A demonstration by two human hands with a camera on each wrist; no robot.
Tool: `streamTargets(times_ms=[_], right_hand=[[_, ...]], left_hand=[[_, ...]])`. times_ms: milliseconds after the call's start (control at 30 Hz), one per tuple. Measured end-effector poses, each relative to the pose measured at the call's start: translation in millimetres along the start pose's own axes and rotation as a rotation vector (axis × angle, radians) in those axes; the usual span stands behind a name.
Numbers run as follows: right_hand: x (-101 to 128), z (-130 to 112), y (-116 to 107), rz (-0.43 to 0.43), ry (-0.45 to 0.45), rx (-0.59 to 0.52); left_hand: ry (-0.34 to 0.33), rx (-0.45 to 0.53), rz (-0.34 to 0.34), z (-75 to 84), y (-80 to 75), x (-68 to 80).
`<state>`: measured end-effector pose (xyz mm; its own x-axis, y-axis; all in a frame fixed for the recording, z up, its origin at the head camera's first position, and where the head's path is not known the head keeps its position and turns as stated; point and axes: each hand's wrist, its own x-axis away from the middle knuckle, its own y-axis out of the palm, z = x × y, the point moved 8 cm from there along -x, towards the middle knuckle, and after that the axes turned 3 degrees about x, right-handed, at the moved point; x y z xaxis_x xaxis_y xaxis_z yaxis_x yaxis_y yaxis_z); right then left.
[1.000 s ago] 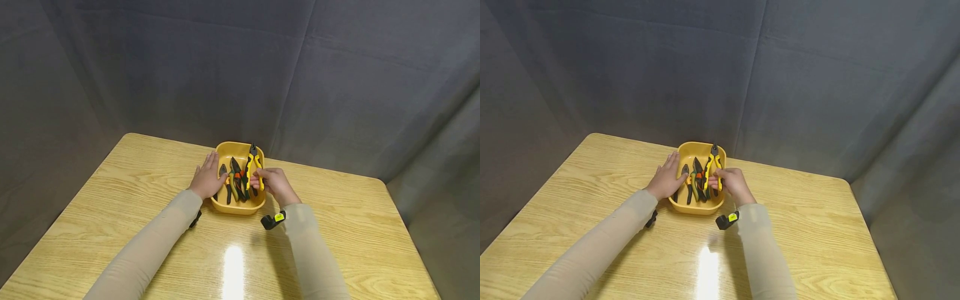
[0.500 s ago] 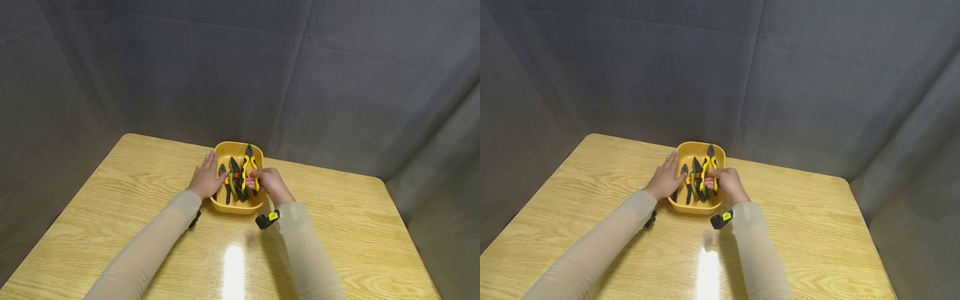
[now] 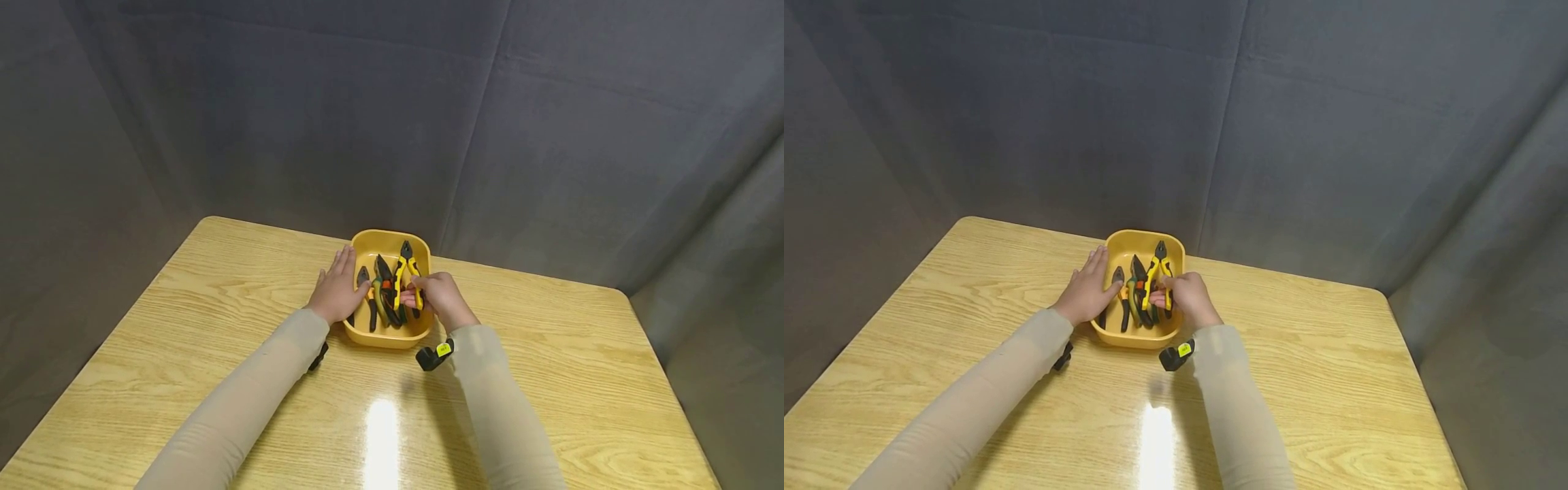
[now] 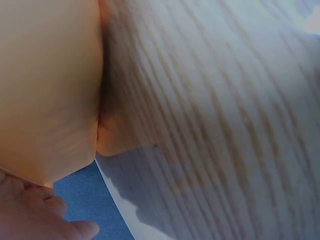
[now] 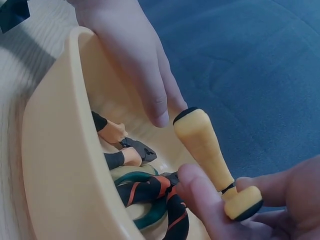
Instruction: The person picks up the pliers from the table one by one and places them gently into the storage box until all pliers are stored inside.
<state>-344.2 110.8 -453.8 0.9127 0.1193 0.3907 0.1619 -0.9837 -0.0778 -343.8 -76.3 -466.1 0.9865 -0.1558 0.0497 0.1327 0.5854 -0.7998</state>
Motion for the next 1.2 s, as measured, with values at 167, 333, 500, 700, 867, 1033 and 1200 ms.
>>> streamTargets(times_ms=[167,333,500,700,867,1033,1200], right_hand=[[-0.9,1.5,0.2,0.010,0.022,0.013],[-2.3,1.5,1.1,0.021,0.023,0.045],[-2.5,0.9,2.5,0.040,0.026,0.093],[-1.7,-0.3,4.0,0.062,0.009,0.137],[-1.7,-1.7,5.5,0.081,-0.013,0.214],[-1.0,-2.0,4.8,0.100,-0.006,0.260],[-0.2,-3.1,5.1,0.097,-0.007,0.277]], left_hand=[[0.003,-0.005,-0.002,-1.9,1.0,-1.1],[0.008,-0.005,0.003,-2.7,0.5,-1.2],[0.006,-0.004,0.003,-3.3,0.9,-1.5],[0.000,-0.008,-0.003,-5.4,3.0,-3.2],[0.002,-0.004,0.001,-5.7,2.9,-3.9],[0.001,-0.004,-0.004,-5.2,2.9,-3.6],[0.002,-0.006,-0.004,-4.6,2.4,-2.2]])
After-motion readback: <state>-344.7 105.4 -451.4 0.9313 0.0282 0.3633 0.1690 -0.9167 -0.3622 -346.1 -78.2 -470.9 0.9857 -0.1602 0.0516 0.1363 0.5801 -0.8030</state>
